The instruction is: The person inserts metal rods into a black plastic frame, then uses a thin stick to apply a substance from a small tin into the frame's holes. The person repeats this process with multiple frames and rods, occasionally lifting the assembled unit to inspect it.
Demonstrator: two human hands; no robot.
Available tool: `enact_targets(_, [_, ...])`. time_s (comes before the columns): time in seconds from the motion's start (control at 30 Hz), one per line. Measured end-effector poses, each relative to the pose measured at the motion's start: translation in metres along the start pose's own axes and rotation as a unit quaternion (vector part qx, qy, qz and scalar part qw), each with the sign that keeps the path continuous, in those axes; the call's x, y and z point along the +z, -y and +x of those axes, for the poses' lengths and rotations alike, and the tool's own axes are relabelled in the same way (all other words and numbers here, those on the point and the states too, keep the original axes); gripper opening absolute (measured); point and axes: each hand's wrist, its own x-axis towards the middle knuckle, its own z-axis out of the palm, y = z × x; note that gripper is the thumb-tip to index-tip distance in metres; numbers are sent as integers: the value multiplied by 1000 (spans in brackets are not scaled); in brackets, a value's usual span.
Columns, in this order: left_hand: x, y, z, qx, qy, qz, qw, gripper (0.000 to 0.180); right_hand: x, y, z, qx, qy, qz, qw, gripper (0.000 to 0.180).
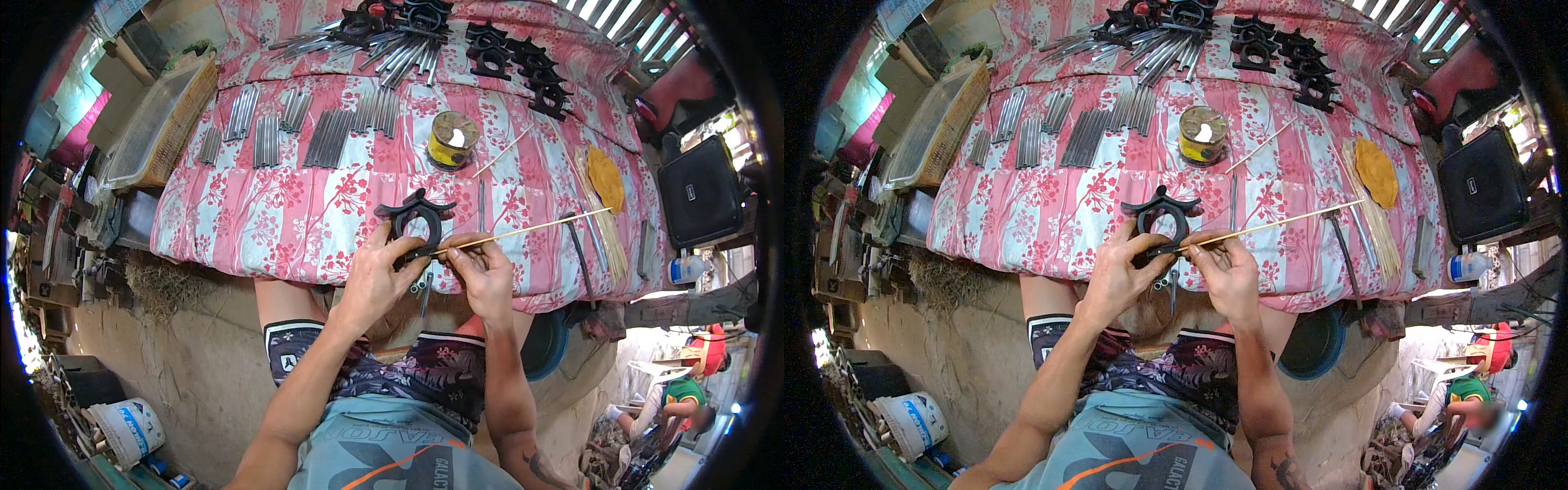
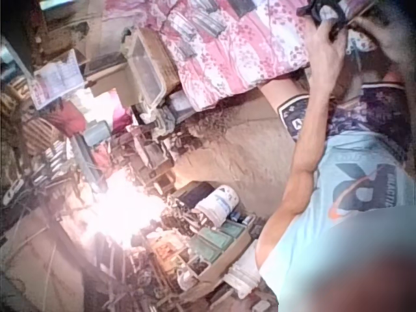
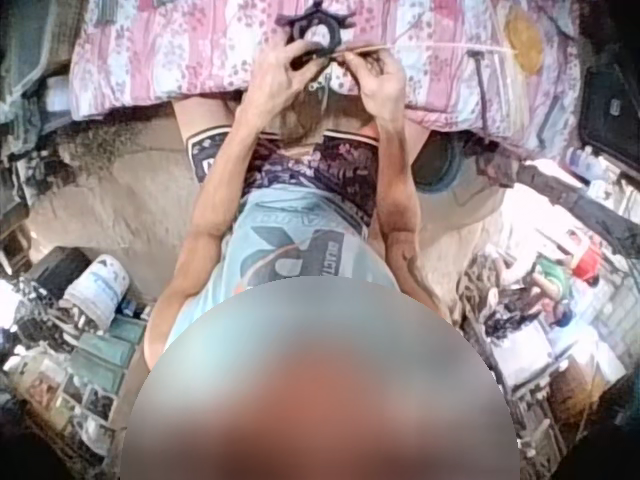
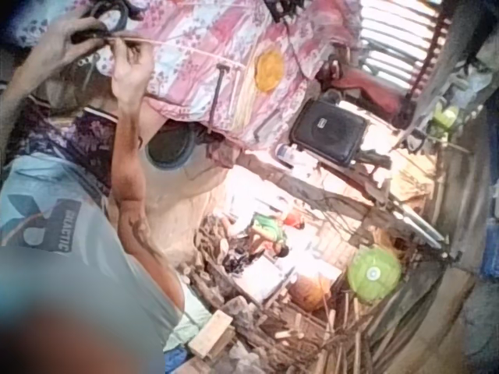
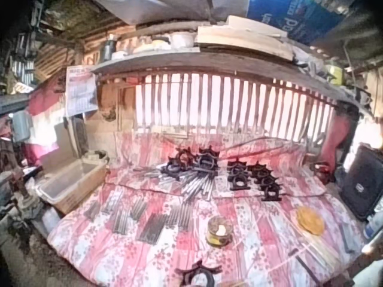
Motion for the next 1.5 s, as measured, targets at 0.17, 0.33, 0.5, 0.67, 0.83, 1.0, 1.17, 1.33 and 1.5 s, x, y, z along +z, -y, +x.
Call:
enact_targets(0.17, [1, 1, 0, 11, -9, 6, 1000, 28, 8, 7, -1, -10, 6, -38, 999, 15])
enact_targets(0.33, [0, 0, -1, 5, -7, 10, 1000, 29, 15, 16, -1, -158, 46, -344, 925, 19])
enact_targets(0.5, [0, 0, -1, 10, -6, 3, 1000, 29, 15, 23, -4, -210, -14, -280, 937, 15])
enact_targets(0.67, [0, -1, -1, -3, -6, 1, 1000, 29, -44, 75, -12, -30, -177, -457, 871, 46])
enact_targets(0.83, [0, -5, -4, -11, 8, 21, 1000, 30, -58, 70, 7, -106, -133, -652, 739, 29])
enact_targets(1.0, [1, -14, -4, -39, 16, 22, 999, 31, -23, 40, 31, -166, 51, -589, 790, 19])
enact_targets(1.17, [3, -14, -5, -20, -24, 9, 999, 29, -21, 51, 15, -154, 62, -573, 803, 13])
enact_targets(1.33, [8, -8, -5, -14, -20, 8, 1000, 29, -32, 65, 14, -129, 81, -511, 846, 17])
enact_targets(1.5, [5, -8, -4, -30, 16, 11, 999, 30, -56, 57, 150, -18, -149, -666, 731, 36])
